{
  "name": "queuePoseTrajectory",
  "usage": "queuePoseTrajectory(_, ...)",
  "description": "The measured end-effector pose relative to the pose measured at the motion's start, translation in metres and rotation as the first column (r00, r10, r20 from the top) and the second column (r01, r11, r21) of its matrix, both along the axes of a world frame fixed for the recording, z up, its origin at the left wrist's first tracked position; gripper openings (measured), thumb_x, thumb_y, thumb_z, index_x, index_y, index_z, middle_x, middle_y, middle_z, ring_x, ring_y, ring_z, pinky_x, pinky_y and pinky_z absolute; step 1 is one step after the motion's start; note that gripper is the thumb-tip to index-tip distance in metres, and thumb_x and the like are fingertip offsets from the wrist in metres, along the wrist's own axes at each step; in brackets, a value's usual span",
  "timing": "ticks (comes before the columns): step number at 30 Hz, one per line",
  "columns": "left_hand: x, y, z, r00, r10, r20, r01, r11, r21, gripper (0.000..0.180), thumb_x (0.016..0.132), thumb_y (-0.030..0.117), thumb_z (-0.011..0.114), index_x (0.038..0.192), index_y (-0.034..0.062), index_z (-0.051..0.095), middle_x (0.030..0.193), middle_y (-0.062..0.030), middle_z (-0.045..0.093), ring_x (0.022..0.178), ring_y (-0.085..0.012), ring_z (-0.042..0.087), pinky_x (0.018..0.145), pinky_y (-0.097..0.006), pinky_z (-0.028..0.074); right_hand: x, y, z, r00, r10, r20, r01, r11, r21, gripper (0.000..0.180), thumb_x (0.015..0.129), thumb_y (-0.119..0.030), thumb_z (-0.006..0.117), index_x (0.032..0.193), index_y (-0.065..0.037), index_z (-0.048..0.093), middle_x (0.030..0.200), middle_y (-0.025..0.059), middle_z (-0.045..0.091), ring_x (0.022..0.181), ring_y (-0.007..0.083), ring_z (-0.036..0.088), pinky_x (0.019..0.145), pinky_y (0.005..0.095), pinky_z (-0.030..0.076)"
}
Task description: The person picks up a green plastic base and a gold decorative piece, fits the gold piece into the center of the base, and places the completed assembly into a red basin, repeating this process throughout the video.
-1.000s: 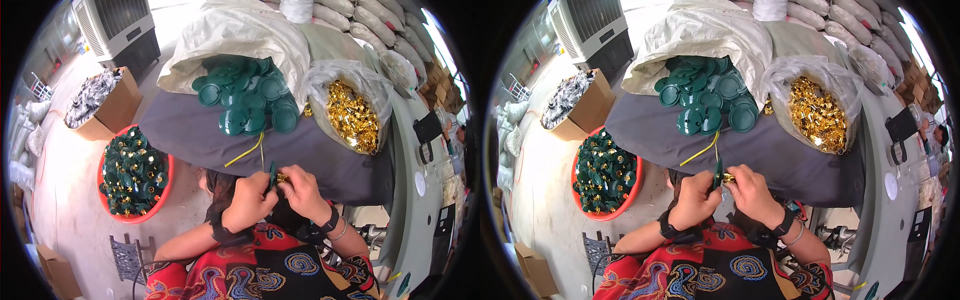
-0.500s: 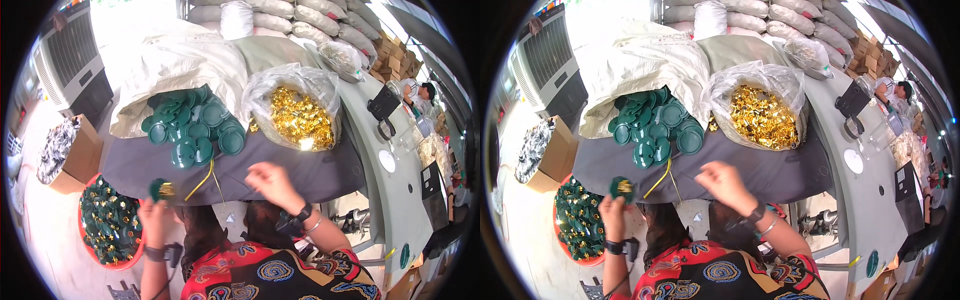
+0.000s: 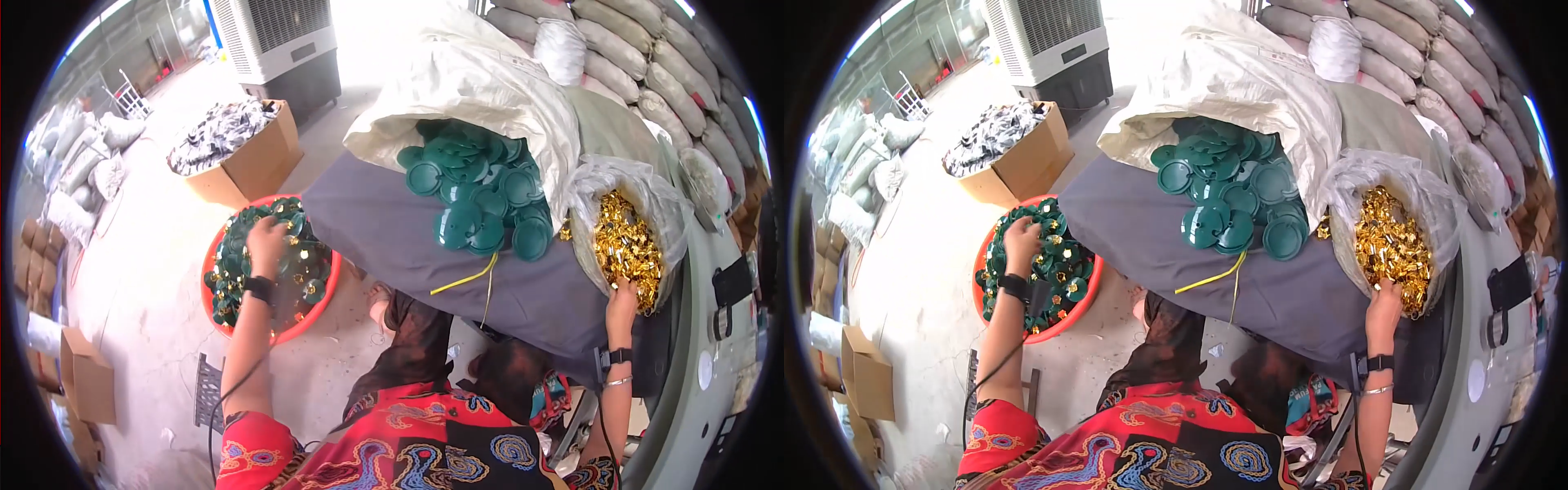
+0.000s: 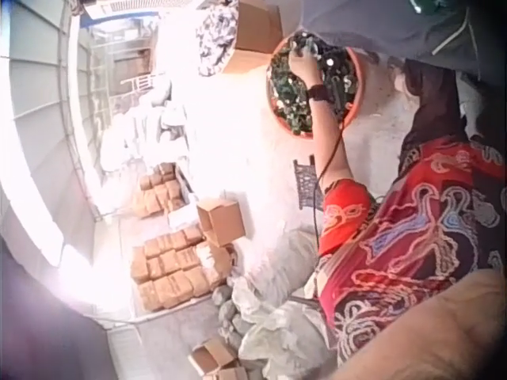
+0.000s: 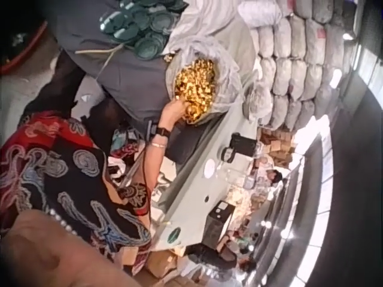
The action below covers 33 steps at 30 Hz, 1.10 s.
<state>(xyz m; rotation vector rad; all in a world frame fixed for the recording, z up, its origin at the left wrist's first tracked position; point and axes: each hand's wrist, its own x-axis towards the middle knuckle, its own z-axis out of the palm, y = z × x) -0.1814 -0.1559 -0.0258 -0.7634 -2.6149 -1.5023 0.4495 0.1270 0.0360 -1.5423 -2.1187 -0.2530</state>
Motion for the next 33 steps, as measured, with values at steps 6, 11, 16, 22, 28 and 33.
queuePoseTrajectory(6,0.182,0.068,0.046,0.737,-0.552,-0.389,0.597,0.803,-0.009,0.028,0.074,0.010,0.066,0.100,0.0010,0.064,0.094,-0.0184,0.062,0.084,-0.0366,0.062,0.073,-0.042,0.051,0.024,0.020,-0.011,0.999,0.029,-0.031,-0.031,0.997,-0.069,0.021,0.077,0.001,0.063,0.097,0.003,0.056,0.092,0.0245,0.056,0.089,0.0439,0.055,0.077,0.0472,0.044)
queuePoseTrajectory(11,0.228,0.140,0.065,0.795,-0.578,-0.184,0.538,0.812,-0.226,0.050,0.076,0.026,0.068,0.114,-0.0028,0.053,0.106,-0.0211,0.060,0.101,-0.0366,0.058,0.085,-0.044,0.049,0.035,0.022,-0.023,0.997,0.061,-0.057,-0.060,0.998,0.012,0.024,0.079,0.002,0.062,0.101,0.005,0.053,0.099,0.0250,0.053,0.098,0.0427,0.049,0.083,0.0450,0.040)
queuePoseTrajectory(16,0.225,0.161,0.051,0.838,-0.539,-0.086,0.506,0.825,-0.252,0.043,0.068,0.026,0.074,0.100,0.0005,0.059,0.101,-0.0176,0.061,0.098,-0.0345,0.059,0.083,-0.042,0.049,0.037,-0.001,-0.019,0.988,0.046,-0.147,-0.033,0.995,0.089,0.027,0.088,-0.003,0.058,0.112,0.005,0.049,0.105,0.0211,0.057,0.090,0.0355,0.058,0.080,0.0393,0.047)
queuePoseTrajectory(22,0.218,0.146,0.060,0.786,-0.618,-0.006,0.609,0.775,-0.168,0.039,0.070,0.024,0.072,0.099,0.0000,0.062,0.087,-0.0176,0.066,0.077,-0.0312,0.065,0.070,-0.041,0.051,-0.037,-0.063,0.010,0.570,0.162,-0.806,-0.504,0.843,-0.187,0.026,0.088,-0.001,0.058,0.114,-0.001,0.054,0.092,0.0033,0.057,0.077,0.0093,0.058,0.066,0.0243,0.052)
queuePoseTrajectory(28,0.279,0.092,0.090,0.320,-0.790,0.523,0.705,0.567,0.426,0.020,0.083,0.006,0.055,0.100,-0.0043,0.057,0.073,-0.0049,0.059,0.050,-0.0102,0.057,0.044,-0.024,0.046,-0.112,-0.132,0.037,0.494,0.438,-0.751,-0.771,0.620,-0.146,0.029,0.081,0.005,0.061,0.110,0.002,0.056,0.096,0.0094,0.060,0.082,0.0160,0.063,0.069,0.0278,0.052)
queuePoseTrajectory(33,0.321,0.067,0.107,0.210,-0.831,0.516,0.723,0.487,0.490,0.020,0.083,0.003,0.053,0.102,-0.0046,0.055,0.074,-0.0041,0.059,0.050,-0.0108,0.056,0.046,-0.024,0.046,-0.137,-0.149,0.045,0.476,0.680,-0.558,-0.835,0.548,-0.044,0.036,0.078,0.004,0.063,0.113,0.001,0.052,0.099,0.0178,0.058,0.081,0.0321,0.062,0.068,0.0350,0.051)
